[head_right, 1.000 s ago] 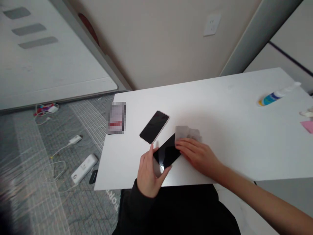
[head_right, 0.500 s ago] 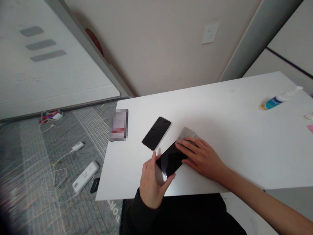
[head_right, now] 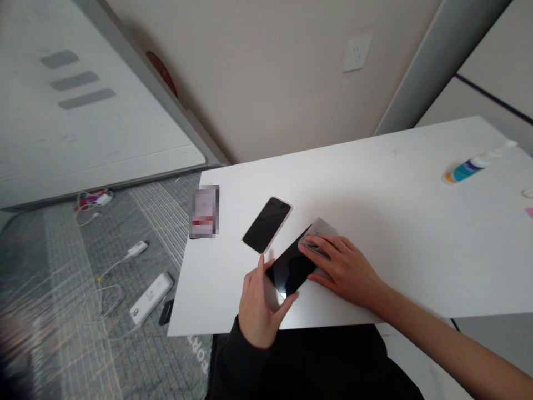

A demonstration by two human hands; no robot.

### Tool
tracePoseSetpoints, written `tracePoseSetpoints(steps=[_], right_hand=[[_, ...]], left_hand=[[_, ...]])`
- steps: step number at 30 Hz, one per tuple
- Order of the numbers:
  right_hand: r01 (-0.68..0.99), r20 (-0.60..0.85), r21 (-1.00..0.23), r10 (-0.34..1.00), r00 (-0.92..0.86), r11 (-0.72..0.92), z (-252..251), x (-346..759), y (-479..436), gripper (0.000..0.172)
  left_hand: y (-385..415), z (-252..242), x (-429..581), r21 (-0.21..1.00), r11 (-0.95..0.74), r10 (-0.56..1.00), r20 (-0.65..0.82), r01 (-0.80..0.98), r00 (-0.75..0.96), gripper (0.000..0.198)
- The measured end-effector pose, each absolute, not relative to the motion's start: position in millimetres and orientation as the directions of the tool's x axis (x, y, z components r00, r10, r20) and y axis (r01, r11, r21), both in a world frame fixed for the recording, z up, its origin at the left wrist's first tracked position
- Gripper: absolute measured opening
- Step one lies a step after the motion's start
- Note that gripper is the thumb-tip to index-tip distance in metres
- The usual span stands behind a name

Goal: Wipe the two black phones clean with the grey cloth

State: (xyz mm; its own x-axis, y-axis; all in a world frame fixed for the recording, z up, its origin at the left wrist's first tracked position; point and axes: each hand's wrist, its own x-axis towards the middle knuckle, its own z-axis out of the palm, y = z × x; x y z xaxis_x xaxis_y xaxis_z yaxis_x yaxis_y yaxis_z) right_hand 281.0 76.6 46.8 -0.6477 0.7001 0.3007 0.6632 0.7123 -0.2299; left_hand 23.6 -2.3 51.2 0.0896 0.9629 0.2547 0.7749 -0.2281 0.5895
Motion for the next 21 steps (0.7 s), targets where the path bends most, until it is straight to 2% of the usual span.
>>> tracePoseSetpoints(steps=[9, 15, 21], right_hand=[[0.712, 0.309, -0.241, 0.747, -0.588, 0.66, 45.9, 280.4, 75.2, 0.06], [0.721, 0.322, -0.245, 0.756, -0.57, 0.648, 45.4, 280.4, 76.4, 0.074], [0.748, 0.307, -0.258, 0.786, -0.537, 0.612, 43.2, 278.2, 74.5, 0.078]], left_hand=[[-2.1, 51.6, 23.9, 0.596, -0.234, 0.962, 0.259, 0.768, 0.091, 0.115], [-2.3, 51.6, 23.0, 0.606, -0.23, 0.964, 0.252, 0.761, 0.091, 0.115], [-2.4, 50.4, 22.9, 0.61, -0.22, 0.967, 0.238, 0.761, 0.089, 0.114]])
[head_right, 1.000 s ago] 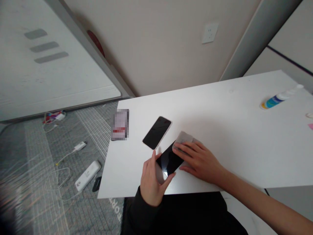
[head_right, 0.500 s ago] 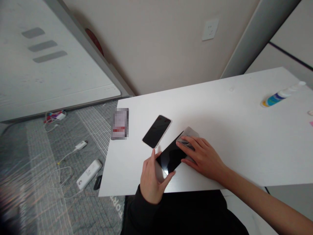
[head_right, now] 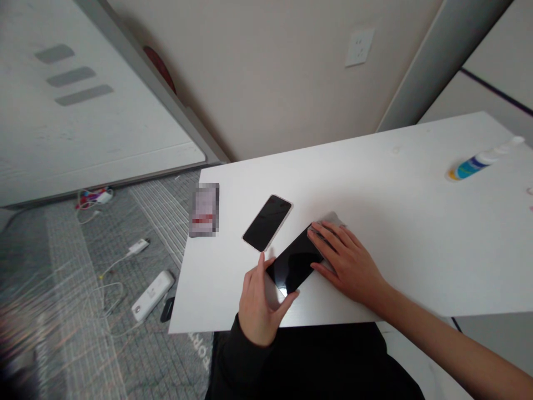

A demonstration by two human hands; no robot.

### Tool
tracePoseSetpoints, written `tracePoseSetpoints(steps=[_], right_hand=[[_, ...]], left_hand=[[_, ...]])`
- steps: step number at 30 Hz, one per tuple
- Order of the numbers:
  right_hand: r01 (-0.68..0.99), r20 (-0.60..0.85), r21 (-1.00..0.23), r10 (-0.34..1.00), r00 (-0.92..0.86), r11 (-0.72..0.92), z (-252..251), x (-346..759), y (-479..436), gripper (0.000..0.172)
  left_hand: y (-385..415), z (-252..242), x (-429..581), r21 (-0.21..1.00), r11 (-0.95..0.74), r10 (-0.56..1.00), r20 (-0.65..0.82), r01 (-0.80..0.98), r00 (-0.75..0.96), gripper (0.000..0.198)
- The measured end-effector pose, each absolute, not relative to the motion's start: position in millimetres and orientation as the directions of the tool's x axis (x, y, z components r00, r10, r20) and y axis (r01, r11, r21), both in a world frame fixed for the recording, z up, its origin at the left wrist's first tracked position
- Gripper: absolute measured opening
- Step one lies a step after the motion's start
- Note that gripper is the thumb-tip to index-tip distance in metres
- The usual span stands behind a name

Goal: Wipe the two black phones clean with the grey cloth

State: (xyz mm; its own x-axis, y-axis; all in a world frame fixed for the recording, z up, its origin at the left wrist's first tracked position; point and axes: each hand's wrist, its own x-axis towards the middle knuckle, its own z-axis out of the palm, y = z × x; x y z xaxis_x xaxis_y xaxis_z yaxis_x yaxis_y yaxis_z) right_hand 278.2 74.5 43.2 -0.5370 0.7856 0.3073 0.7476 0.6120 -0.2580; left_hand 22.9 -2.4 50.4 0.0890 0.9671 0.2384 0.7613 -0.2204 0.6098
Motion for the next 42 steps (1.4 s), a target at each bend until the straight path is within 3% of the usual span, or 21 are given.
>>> tracePoseSetpoints(steps=[10, 16, 20, 24, 27, 29, 32, 34, 37, 42], right_hand=[[0.78, 0.316, -0.252, 0.81, -0.493, 0.573, 47, 267, 66, 0.081], [0.573, 0.328, -0.255, 0.627, -0.706, 0.779, 53, 233, 49, 0.073], [0.698, 0.364, -0.227, 0.724, -0.586, 0.679, 50, 244, 57, 0.074], [0.61, 0.339, -0.186, 0.633, -0.696, 0.771, 44, 246, 50, 0.079], [0.684, 0.339, -0.161, 0.691, -0.639, 0.711, 40, 251, 46, 0.071], [0.747, 0.356, -0.153, 0.741, -0.569, 0.647, 39, 254, 44, 0.076], [0.699, 0.34, -0.151, 0.701, -0.627, 0.699, 39, 253, 35, 0.09], [0.673, 0.325, -0.161, 0.682, -0.655, 0.722, 39, 252, 32, 0.083], [0.749, 0.343, -0.182, 0.755, -0.559, 0.637, 39, 254, 35, 0.068], [0.655, 0.339, -0.186, 0.674, -0.657, 0.732, 36, 242, 41, 0.085]], left_hand=[[-5, 52, 19, 0.634, -0.224, 0.97, 0.22, 0.74, 0.106, 0.108], [-6, 44, 17, 0.609, -0.262, 0.955, 0.277, 0.749, 0.108, 0.107], [-4, 43, 19, 0.61, -0.254, 0.954, 0.286, 0.751, 0.091, 0.118], [-1, 38, 19, 0.61, -0.255, 0.948, 0.31, 0.75, 0.069, 0.13], [1, 34, 18, 0.614, -0.269, 0.943, 0.326, 0.742, 0.072, 0.134], [4, 32, 17, 0.613, -0.284, 0.937, 0.34, 0.737, 0.079, 0.136], [6, 30, 17, 0.606, -0.303, 0.926, 0.369, 0.735, 0.077, 0.133], [8, 29, 17, 0.602, -0.314, 0.92, 0.384, 0.734, 0.079, 0.131], [10, 26, 16, 0.598, -0.326, 0.915, 0.394, 0.732, 0.085, 0.132], [13, 21, 13, 0.578, -0.357, 0.898, 0.428, 0.733, 0.1, 0.126]])
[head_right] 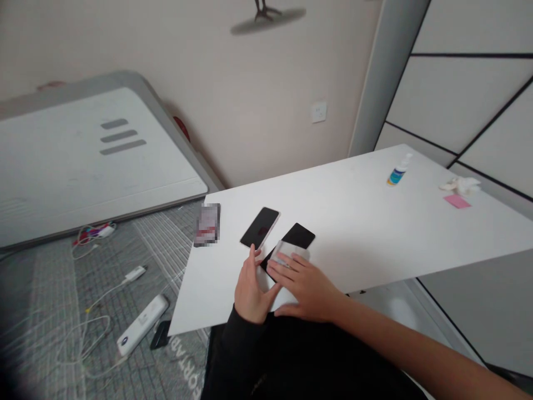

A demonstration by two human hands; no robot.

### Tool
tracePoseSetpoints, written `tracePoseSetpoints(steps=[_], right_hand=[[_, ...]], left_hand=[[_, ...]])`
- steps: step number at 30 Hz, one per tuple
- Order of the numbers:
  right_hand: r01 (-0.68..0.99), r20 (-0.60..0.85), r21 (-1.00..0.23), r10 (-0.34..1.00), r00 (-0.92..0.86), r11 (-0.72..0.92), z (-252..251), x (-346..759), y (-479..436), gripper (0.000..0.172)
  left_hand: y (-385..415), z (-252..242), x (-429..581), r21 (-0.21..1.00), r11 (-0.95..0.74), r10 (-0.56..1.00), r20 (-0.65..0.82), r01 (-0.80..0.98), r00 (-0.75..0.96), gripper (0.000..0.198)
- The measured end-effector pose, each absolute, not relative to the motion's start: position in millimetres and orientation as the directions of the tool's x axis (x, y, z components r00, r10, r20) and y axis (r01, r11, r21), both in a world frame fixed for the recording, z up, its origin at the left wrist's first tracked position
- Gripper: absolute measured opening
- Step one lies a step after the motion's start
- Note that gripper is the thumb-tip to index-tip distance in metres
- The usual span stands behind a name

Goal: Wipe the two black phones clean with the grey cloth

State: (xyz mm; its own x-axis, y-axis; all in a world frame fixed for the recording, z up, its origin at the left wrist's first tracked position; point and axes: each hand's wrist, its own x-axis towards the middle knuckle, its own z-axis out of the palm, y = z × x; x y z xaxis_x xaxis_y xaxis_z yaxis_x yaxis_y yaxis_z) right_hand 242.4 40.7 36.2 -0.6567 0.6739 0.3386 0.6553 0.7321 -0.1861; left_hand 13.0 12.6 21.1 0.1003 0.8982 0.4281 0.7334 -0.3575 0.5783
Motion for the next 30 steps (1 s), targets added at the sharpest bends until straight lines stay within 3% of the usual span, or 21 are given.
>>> tracePoseSetpoints(steps=[4, 8, 13, 18, 22, 24, 27, 30], right_hand=[[0.72, 0.348, -0.208, 0.738, -0.578, 0.662, 35, 238, 51, 0.071], [0.667, 0.318, -0.222, 0.7, -0.64, 0.711, 33, 235, 54, 0.086], [0.714, 0.31, -0.247, 0.751, -0.583, 0.655, 35, 241, 60, 0.07], [0.619, 0.302, -0.246, 0.665, -0.683, 0.746, 35, 233, 49, 0.088], [0.692, 0.339, -0.232, 0.723, -0.602, 0.684, 33, 239, 55, 0.071], [0.716, 0.36, -0.22, 0.737, -0.572, 0.663, 32, 241, 59, 0.073], [0.635, 0.355, -0.198, 0.658, -0.664, 0.747, 32, 236, 58, 0.086], [0.642, 0.351, -0.201, 0.666, -0.658, 0.74, 34, 236, 60, 0.075]], left_hand=[[14, 19, 11, 0.557, -0.384, 0.886, 0.446, 0.737, 0.125, 0.127], [15, 17, 9, 0.55, -0.399, 0.881, 0.453, 0.734, 0.139, 0.127], [14, 17, 10, 0.56, -0.389, 0.889, 0.438, 0.731, 0.138, 0.131], [13, 18, 14, 0.562, -0.363, 0.891, 0.442, 0.743, 0.101, 0.13], [12, 20, 15, 0.553, -0.363, 0.889, 0.448, 0.75, 0.099, 0.135], [12, 21, 14, 0.544, -0.37, 0.886, 0.45, 0.753, 0.111, 0.138], [11, 21, 14, 0.53, -0.375, 0.879, 0.463, 0.76, 0.111, 0.134], [12, 21, 14, 0.531, -0.38, 0.879, 0.463, 0.757, 0.117, 0.132]])
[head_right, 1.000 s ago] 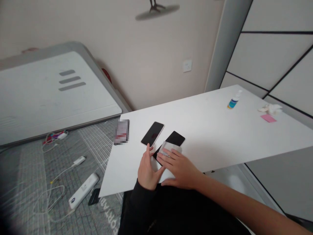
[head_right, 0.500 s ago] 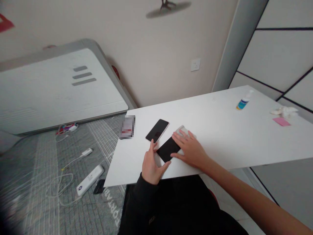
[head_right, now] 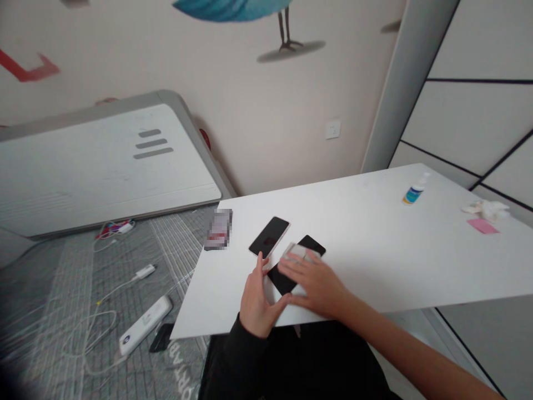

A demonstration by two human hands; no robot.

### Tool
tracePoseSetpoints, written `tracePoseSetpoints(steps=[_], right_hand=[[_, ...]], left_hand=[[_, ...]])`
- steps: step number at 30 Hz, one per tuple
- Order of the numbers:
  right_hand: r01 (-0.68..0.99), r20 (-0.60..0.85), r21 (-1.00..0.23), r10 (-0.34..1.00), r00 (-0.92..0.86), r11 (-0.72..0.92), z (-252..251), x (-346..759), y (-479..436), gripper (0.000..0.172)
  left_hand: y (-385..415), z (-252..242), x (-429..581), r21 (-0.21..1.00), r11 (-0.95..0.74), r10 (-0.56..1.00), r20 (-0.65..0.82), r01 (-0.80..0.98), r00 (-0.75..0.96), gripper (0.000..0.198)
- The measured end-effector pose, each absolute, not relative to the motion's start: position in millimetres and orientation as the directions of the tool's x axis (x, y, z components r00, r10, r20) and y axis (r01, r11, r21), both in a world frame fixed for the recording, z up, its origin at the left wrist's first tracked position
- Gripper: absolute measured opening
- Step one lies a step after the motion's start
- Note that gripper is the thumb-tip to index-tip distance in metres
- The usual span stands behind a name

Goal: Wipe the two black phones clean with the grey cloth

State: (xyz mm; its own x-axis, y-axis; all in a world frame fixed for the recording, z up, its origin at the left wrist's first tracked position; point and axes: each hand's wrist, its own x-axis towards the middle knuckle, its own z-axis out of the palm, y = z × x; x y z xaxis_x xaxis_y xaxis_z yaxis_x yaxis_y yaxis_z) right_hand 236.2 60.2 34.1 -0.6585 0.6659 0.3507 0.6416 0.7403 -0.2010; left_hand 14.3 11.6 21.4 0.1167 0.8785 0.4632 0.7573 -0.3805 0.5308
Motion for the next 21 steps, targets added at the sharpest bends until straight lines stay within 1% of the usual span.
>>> tracePoseSetpoints(steps=[2, 3, 5, 6, 8, 10, 12, 14, 16, 18, 19, 21], right_hand=[[0.691, 0.348, -0.213, 0.714, -0.608, 0.691, 36, 241, 62, 0.069], [0.692, 0.338, -0.218, 0.718, -0.608, 0.688, 37, 243, 62, 0.071], [0.636, 0.302, -0.234, 0.677, -0.671, 0.735, 37, 246, 57, 0.078], [0.601, 0.285, -0.245, 0.649, -0.706, 0.761, 38, 248, 54, 0.078], [0.591, 0.272, -0.265, 0.647, -0.713, 0.762, 39, 254, 49, 0.068], [0.65, 0.283, -0.272, 0.705, -0.651, 0.709, 41, 261, 47, 0.062], [0.66, 0.285, -0.271, 0.713, -0.64, 0.701, 41, 265, 46, 0.068], [0.598, 0.266, -0.269, 0.655, -0.708, 0.755, 41, 267, 45, 0.076], [0.567, 0.254, -0.269, 0.625, -0.738, 0.779, 42, 269, 46, 0.072], [0.617, 0.268, -0.265, 0.671, -0.691, 0.741, 43, 273, 48, 0.066], [0.638, 0.276, -0.263, 0.69, -0.669, 0.723, 44, 275, 49, 0.067], [0.614, 0.271, -0.261, 0.667, -0.694, 0.745, 44, 279, 48, 0.076]], left_hand=[[12, 22, 15, 0.541, -0.38, 0.884, 0.452, 0.75, 0.122, 0.134], [12, 22, 16, 0.547, -0.377, 0.887, 0.446, 0.747, 0.121, 0.135], [13, 22, 17, 0.562, -0.365, 0.895, 0.432, 0.742, 0.113, 0.133], [13, 22, 17, 0.568, -0.359, 0.898, 0.425, 0.74, 0.11, 0.132], [13, 22, 18, 0.58, -0.345, 0.907, 0.407, 0.738, 0.105, 0.133], [13, 23, 18, 0.588, -0.335, 0.914, 0.391, 0.737, 0.103, 0.137], [13, 24, 19, 0.59, -0.33, 0.917, 0.385, 0.736, 0.103, 0.139], [13, 25, 19, 0.589, -0.331, 0.917, 0.387, 0.737, 0.102, 0.137], [12, 25, 19, 0.588, -0.331, 0.916, 0.388, 0.738, 0.101, 0.137], [12, 25, 20, 0.588, -0.328, 0.917, 0.385, 0.74, 0.1, 0.141], [12, 26, 20, 0.588, -0.325, 0.918, 0.383, 0.74, 0.099, 0.143], [12, 26, 20, 0.589, -0.319, 0.92, 0.381, 0.743, 0.093, 0.143]])
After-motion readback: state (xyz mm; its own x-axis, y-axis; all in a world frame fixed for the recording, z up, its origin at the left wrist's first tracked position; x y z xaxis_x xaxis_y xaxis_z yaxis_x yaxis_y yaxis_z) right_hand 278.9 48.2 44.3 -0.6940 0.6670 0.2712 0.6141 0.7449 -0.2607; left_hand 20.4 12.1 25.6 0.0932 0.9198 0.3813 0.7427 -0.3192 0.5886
